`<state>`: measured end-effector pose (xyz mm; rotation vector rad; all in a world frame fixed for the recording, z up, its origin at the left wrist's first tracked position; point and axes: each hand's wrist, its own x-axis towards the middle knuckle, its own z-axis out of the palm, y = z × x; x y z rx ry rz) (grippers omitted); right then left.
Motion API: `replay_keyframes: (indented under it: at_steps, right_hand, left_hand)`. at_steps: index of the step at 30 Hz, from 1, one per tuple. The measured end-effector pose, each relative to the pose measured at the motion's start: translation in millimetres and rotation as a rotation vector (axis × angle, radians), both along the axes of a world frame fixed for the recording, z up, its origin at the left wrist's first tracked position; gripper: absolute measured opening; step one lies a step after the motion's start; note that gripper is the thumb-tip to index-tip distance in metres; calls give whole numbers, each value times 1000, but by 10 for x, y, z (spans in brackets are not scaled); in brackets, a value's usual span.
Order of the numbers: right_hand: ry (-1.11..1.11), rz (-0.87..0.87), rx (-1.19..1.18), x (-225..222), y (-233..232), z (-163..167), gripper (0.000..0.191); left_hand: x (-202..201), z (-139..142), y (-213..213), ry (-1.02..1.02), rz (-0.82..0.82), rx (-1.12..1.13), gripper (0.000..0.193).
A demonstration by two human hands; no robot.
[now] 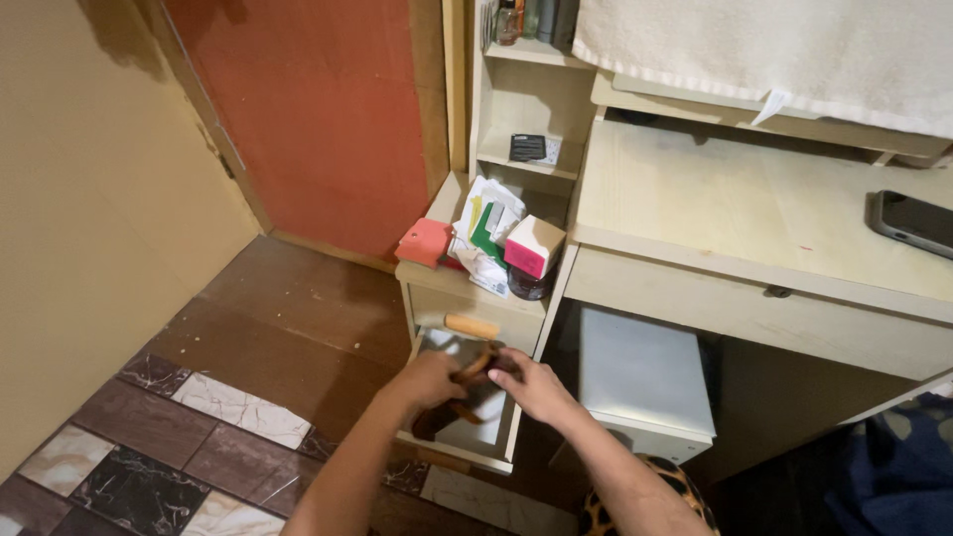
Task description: The person kneels in front of a small drawer unit and empties its drawers one at a time, placing cosmetic tubes, boxes, a jar, and a pouch on the unit's top surface, then rearranges the items back into the drawers.
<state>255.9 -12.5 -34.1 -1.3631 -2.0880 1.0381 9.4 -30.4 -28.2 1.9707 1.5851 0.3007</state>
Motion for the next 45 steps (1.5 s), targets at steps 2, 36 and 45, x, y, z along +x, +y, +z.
replay_keyframes:
  at_steps: [2, 36, 45]
  right_hand:
    - [34, 8, -23, -14, 69, -143, 57]
    - [895, -95, -587, 248, 183, 21, 43]
    - [1089, -11, -587, 249, 102, 176, 45]
  left_hand:
    - [78, 4, -33, -102, -10, -6, 31]
    - [-956, 358, -121, -708, 330, 21, 19]
    - [23, 921, -468, -369, 334, 1148, 32]
